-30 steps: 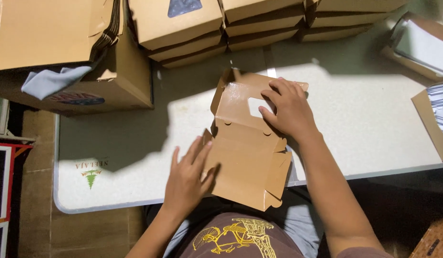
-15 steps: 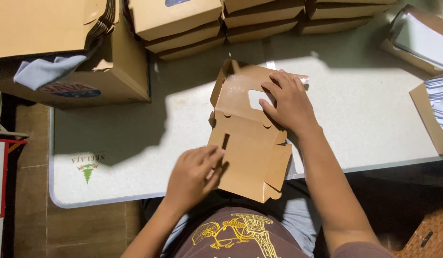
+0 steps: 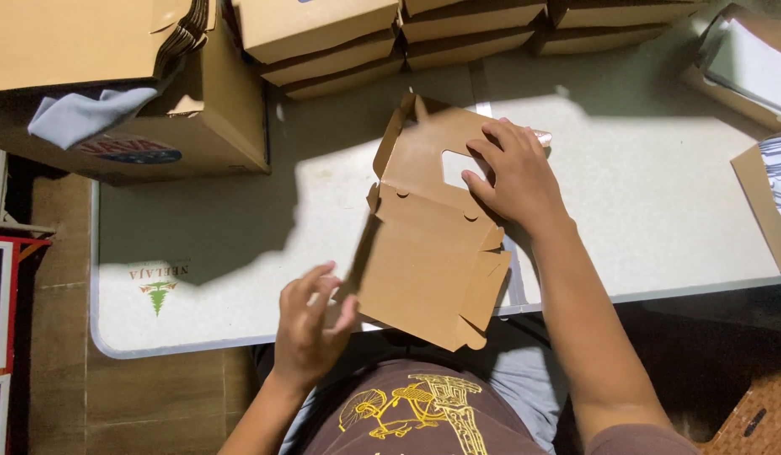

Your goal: Folding and assembling cardboard food boxes from flat cutouts on a table.

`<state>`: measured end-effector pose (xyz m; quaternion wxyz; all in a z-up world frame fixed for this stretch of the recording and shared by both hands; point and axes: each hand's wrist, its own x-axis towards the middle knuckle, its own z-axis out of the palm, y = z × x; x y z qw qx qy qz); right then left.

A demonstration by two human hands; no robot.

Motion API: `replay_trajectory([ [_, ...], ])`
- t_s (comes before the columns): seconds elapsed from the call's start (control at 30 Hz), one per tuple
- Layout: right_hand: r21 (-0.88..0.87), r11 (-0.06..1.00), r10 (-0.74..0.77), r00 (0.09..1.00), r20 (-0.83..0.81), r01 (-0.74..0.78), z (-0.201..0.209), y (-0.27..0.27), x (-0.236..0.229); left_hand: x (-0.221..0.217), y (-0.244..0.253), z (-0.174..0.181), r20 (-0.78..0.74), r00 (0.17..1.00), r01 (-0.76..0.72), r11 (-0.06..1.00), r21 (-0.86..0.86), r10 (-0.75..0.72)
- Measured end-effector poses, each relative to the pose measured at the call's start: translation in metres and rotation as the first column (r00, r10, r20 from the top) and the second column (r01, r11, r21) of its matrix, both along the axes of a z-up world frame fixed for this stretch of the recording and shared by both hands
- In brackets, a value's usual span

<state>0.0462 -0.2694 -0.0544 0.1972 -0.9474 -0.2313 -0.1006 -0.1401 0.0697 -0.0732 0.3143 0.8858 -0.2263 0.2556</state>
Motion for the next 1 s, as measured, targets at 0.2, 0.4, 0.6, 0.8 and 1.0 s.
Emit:
replay_trajectory([
  [0.2,-0.006,1.000,0.007,1.000,-0.022,-0.007,0.002,0.000,0.000,0.001,-0.007,0.030,-0.121,0.940,0.340,0.896,0.285,-0.318],
  [0.4,0.026,0.999,0.047,0.999,-0.008,-0.047,0.000,-0.003,0.002,0.008,-0.006,0.041,-0.055,0.921,0.366,0.807,0.463,-0.386],
  [0.6,-0.010,1.000,-0.010,0.990,-0.140,0.009,-0.009,-0.007,0.011,0.049,0.018,0.050,0.032,0.910,0.346,0.802,0.487,-0.413],
  [0.8,0.063,0.995,0.072,0.997,0.040,-0.074,-0.003,-0.016,0.004,0.073,0.013,0.036,-0.048,0.841,0.521,0.780,0.347,-0.540],
  [1.0,0.102,0.909,0.389,0.909,0.149,-0.405,0.028,-0.020,-0.083,0.066,0.015,0.024,-0.189,0.820,0.572,0.786,0.233,-0.540],
])
